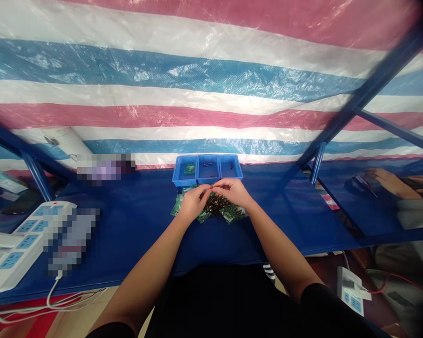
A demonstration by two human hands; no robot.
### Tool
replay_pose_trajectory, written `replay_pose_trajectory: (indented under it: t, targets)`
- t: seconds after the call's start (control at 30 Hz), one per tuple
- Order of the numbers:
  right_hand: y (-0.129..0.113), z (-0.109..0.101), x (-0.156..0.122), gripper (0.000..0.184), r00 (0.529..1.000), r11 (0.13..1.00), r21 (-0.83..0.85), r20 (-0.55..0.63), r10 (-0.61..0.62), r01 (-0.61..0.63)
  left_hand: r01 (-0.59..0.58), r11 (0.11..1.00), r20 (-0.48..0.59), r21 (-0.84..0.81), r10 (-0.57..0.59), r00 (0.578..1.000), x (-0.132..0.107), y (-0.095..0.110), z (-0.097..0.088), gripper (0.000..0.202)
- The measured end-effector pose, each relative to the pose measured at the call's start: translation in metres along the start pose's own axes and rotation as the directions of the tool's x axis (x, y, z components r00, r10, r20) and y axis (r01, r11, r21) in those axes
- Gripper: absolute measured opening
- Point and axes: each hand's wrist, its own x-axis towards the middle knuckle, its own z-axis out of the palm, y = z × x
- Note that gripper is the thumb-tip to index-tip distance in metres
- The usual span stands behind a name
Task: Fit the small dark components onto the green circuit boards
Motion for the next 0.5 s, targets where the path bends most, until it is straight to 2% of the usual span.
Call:
replay_pose_trajectory:
  t: [0.13,0.5]
  targets:
    - [0.0036,0.0009,0.0003,0.030,0.999,1.000,0.003,-0.033,-0.020,0.020,0.028,1.000,0.023,0.008,-0.028,0.999,-0.0003,0.0002,0.0000,0.024]
    - [-0.0007,-0.0025,-0.0007,0.026,1.000,0.999,-0.045,-0.001,-0.021,0.021,0.021,1.000,-0.005,-0.013,-0.021,1.000,-0.0011,0.0022,0.0005,0.025]
